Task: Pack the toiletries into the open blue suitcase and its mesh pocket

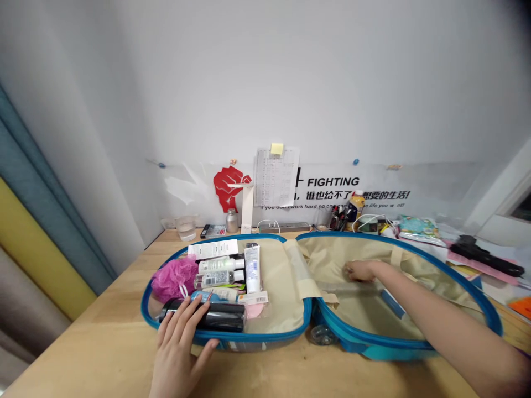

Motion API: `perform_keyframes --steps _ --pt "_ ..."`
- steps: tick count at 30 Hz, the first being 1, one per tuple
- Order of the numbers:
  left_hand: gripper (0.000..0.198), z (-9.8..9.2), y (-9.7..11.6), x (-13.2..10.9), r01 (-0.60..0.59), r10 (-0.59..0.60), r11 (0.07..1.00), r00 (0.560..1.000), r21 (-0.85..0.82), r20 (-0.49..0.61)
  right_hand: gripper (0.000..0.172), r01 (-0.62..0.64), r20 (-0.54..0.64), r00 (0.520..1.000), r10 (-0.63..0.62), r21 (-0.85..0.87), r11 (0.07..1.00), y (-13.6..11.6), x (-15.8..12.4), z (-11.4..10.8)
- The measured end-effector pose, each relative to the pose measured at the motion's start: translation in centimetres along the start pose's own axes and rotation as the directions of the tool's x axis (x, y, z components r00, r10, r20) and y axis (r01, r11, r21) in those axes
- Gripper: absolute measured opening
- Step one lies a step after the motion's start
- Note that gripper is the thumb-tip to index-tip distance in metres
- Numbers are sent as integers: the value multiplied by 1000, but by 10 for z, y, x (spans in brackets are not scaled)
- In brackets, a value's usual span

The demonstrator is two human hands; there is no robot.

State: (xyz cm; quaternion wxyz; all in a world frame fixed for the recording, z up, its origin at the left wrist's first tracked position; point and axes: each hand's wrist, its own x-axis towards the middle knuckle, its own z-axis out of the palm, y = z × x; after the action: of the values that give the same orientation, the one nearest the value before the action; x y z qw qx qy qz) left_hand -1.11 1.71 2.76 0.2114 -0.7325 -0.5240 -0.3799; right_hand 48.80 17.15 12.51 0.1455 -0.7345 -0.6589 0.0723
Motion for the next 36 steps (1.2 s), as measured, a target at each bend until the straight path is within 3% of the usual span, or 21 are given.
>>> perform_keyframes --steps 4,7,10,12,16,19,22,28,36 --pt "52 1 0 0 1 -1 1000 1000 -5 6 20 34 182 983 -28 -29 999 -22 1 -19" --pt "51 2 -1 0 -2 2 1000 1000 -9 1 20 168 169 971 -167 5 986 -54 6 -36" --pt "51 2 0 0 2 -2 1000 1000 -10 -4 30 346 161 923 -349 48 937 -99 5 -42" --pt "51 1 0 0 -6 6 1000 1000 -5 -11 33 471 193 858 -477 78 879 -131 1 -36" --pt "49 0 1 2 -21 21 1000 1000 9 -17 21 699 268 669 -693 93 710 -184 -10 -3" --pt "49 -1 1 2 -19 20 1000 1000 15 -11 17 799 316 558 -767 43 599 -203 -15 23" --pt "51 0 0 1 -17 17 1000 1000 11 -5 19 852 339 498 -798 -16 524 -205 -16 40" --pt "51 0 0 0 -14 14 1000 1000 25 -5 22 881 339 463 -819 -79 466 -201 -13 53" --pt "49 -2 1 3 -43 43 998 999 44 -13 35 856 243 517 -821 -109 506 -194 -10 59"
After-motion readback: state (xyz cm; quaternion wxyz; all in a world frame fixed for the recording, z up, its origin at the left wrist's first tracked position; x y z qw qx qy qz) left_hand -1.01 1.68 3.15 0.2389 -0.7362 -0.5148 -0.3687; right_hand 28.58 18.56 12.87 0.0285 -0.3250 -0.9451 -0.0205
